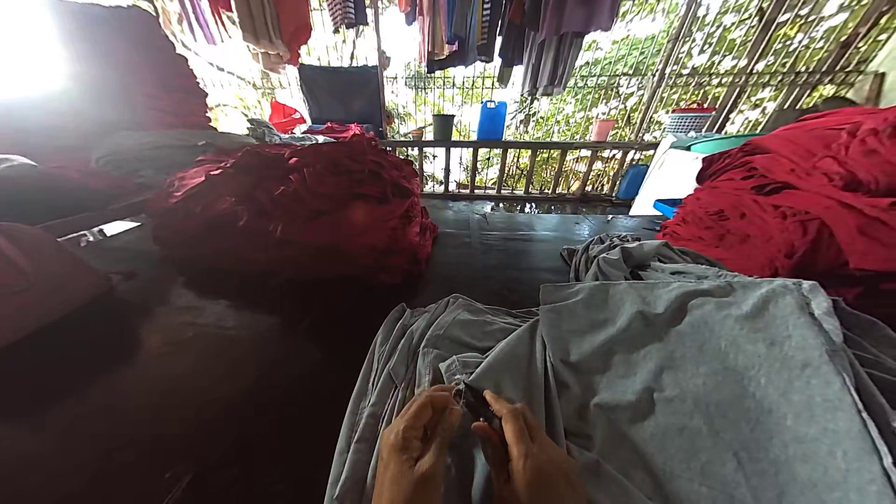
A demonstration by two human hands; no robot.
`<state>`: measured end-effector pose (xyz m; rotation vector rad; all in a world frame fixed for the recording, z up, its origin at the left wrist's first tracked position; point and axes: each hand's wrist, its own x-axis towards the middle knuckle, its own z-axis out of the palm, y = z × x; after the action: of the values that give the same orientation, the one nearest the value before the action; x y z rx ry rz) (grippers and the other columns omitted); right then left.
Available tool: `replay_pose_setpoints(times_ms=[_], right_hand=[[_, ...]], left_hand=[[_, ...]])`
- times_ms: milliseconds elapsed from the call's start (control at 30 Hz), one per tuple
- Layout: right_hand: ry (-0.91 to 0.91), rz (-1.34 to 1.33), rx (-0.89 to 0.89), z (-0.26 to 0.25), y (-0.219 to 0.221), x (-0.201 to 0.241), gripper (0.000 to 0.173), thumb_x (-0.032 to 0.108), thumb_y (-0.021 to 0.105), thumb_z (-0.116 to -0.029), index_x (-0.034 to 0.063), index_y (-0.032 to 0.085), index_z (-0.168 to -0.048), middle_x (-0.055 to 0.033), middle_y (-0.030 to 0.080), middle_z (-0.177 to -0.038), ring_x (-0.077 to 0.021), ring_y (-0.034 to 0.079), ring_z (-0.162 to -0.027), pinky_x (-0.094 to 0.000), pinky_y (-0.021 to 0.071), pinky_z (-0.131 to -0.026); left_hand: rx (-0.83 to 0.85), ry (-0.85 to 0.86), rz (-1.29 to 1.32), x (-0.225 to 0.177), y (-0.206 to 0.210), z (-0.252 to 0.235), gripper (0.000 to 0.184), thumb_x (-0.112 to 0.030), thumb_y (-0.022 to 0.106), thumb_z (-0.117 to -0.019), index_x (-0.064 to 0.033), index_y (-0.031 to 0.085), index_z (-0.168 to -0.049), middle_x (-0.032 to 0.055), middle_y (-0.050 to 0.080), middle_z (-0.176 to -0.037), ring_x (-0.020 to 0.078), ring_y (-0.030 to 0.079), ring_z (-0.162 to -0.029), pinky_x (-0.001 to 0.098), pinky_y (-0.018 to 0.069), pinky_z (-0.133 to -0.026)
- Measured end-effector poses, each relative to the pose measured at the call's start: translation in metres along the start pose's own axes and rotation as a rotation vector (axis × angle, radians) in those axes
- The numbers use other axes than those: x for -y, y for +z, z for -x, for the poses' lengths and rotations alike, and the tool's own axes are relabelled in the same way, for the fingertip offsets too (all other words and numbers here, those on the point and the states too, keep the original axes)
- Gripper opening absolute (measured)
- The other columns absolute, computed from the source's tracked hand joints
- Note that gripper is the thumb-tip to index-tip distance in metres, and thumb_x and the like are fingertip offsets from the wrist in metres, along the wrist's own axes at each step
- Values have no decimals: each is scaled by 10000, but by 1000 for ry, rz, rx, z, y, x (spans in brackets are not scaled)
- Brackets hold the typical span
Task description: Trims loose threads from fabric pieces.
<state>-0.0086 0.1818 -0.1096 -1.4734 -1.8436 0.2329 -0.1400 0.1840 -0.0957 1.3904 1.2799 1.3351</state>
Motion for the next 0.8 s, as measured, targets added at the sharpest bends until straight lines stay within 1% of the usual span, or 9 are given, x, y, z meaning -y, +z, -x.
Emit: replay_pose_setpoints(times_ms=[133, 267, 333, 600, 667, 700, 733, 800], right_hand=[[-4, 50, -16, -1, -1, 3, 315, 161, 618, -970, -95, 723, -1119, -216, 729, -888, -331, 731, -686, -410, 585, -575], [-28, 34, -39, -2, 1, 0, 300, 148, 611, -967, -88, 730, -1109, -200, 730, -876, -318, 730, -687, -393, 584, -578], [-24, 30, -33, -2, 0, 0, 295, 145, 617, -961, -84, 732, -1107, -202, 733, -887, -323, 735, -702, -399, 587, -586], [-14, -4, -30, -3, 0, 1, 277, 123, 603, -963, -87, 733, -1090, -211, 742, -910, -330, 745, -735, -411, 594, -618], [10, -36, -13, -4, -3, 2, 272, 113, 610, -967, -94, 728, -1098, -221, 743, -939, -341, 750, -769, -429, 601, -649], [27, -54, -7, -4, -4, 3, 270, 107, 614, -968, -98, 724, -1106, -227, 742, -956, -351, 751, -788, -439, 603, -666], [50, -74, -2, -5, -4, 4, 269, 100, 618, -968, -100, 721, -1116, -233, 742, -974, -360, 751, -805, -450, 604, -682], [109, -130, 12, -5, -6, 5, 277, 91, 617, -973, -111, 707, -1140, -245, 739, -1006, -369, 748, -837, -473, 601, -727]], left_hand=[[24, 21, -37, 1, 0, 1, 172, 9, 564, -956, 144, 668, -945, 228, 646, -1203, 68, 606, -1151, 174, 483, -948], [43, 39, -34, 3, 0, 2, 175, 8, 569, -951, 150, 671, -942, 231, 638, -1219, 66, 603, -1142, 166, 481, -939], [47, 42, -48, 2, 0, 2, 176, 8, 573, -948, 153, 673, -942, 240, 634, -1226, 74, 600, -1146, 170, 478, -943], [78, 57, -132, 1, -1, 3, 169, 6, 591, -941, 143, 691, -943, 268, 634, -1230, 137, 612, -1154, 207, 483, -959], [77, 47, -137, -1, -1, 3, 172, 15, 575, -944, 151, 681, -942, 269, 644, -1211, 135, 627, -1126, 204, 491, -935], [65, 30, -131, -2, -1, 2, 174, 18, 561, -950, 155, 668, -949, 259, 653, -1194, 113, 634, -1092, 196, 493, -914], [44, -4, -123, -3, 0, 2, 175, 16, 551, -960, 156, 655, -966, 242, 666, -1179, 80, 641, -1045, 185, 497, -886], [-12, -122, -119, -8, 1, 1, 168, -8, 548, -984, 128, 643, -1007, 172, 694, -1130, 20, 643, -934, 169, 502, -825]])
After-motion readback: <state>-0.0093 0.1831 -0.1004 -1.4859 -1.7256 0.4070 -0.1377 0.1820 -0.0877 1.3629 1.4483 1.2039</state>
